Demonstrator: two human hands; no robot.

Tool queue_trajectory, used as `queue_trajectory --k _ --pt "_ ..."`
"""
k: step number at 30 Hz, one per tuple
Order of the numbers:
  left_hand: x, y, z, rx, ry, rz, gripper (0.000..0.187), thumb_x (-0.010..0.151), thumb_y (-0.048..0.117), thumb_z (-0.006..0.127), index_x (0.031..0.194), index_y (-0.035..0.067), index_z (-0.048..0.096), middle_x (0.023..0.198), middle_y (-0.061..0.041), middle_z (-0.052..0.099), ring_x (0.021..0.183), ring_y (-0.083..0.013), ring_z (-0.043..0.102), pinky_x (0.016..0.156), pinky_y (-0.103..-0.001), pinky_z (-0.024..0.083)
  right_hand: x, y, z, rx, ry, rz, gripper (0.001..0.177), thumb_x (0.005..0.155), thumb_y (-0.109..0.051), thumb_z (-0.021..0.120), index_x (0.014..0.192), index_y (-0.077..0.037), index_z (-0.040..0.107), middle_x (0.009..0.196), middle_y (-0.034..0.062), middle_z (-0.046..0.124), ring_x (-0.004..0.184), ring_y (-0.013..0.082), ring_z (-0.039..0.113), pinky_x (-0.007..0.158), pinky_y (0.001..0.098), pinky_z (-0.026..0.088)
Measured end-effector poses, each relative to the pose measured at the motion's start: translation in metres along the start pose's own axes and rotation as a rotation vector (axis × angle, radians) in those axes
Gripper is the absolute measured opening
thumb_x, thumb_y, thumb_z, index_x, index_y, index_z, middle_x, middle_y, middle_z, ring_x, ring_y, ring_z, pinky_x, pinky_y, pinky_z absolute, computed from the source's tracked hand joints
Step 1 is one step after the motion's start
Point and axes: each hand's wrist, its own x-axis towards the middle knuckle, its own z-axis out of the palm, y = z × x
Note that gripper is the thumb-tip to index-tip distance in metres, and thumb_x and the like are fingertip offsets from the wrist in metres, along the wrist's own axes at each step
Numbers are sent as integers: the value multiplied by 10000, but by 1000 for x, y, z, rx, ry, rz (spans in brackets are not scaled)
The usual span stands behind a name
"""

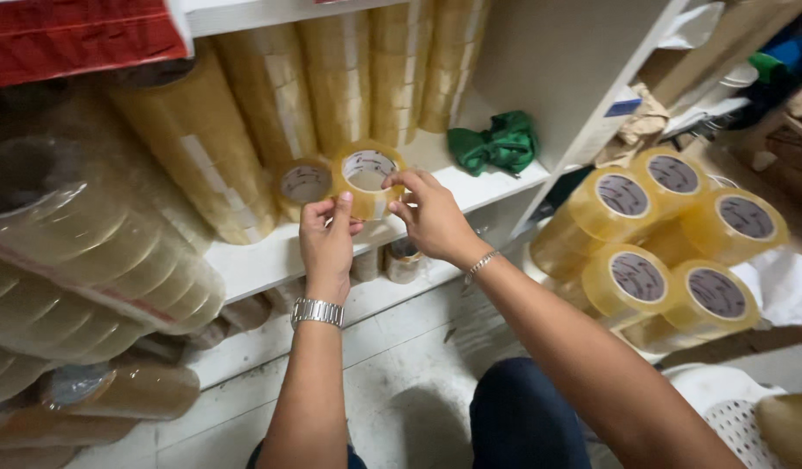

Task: The person takes rolls of clear packing tape from a white shelf and stacks them on a white plastic chair. They repeatedly reach for individual rolls, place them on the chair, and adjust the stack to keep it stable.

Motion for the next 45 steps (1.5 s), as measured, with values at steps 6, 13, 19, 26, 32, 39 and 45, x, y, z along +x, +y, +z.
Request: queue_trajectory --k 6,13,19,26,32,39,45 --pt "-25 7 24 52 -143 -6 503 962 330 746 1188 -60 524 989 -129 606 719 -155 707 704 -248 644 -37 -1 -39 49 66 37 253 991 -102 637 1236 -165 618 1428 276 514 1116 514 661 955 545 585" --pt "-63 29 62 40 -320 -11 661 956 277 734 1410 -82 414 1064 -159 589 732 -146 678 726 -251 633 -77 -6 -86 -35 146 110 274 973 -158 667 1242 -191 626 1229 219 653 1064 478 683 865 547 611" --pt "-88 26 96 96 -434 -40 670 949 278 730 1464 -57 464 1101 -169 622 765 -172 706 727 -267 622 -112 -9 -126 -33 226 161 290 959 -157 692 1242 -203 648 952 179 708 975 418 734 826 468 624" --pt "-126 29 133 199 -552 4 660 901 299 769 1427 -38 556 1231 -205 588 801 -222 751 766 -325 630 -158 -12 -175 -45 322 146 299 948 -142 708 1241 -188 668 1035 220 655 973 401 705 850 458 622" --pt "-149 0 171 209 -672 102 675 899 252 774 1458 -33 527 1256 -226 544 826 -265 762 738 -333 625 -197 9 -206 8 426 181 369 931 -112 727 1288 -199 691 1300 186 598 980 237 636 893 370 607" --pt "-185 1 208 215 -764 -50 723 911 279 758 1523 35 460 929 -161 686 764 -259 770 634 -273 606 -230 20 -242 101 501 318 728 928 7 681 1578 -213 439 1042 117 607 804 156 628 836 318 631" --pt "-210 -18 237 265 -842 -31 717 884 310 783 1485 36 505 1167 -256 700 943 -326 771 727 -334 635 -265 55 -257 142 679 235 777 902 50 697 1587 -59 348 1474 225 503 1016 197 593 912 338 571"
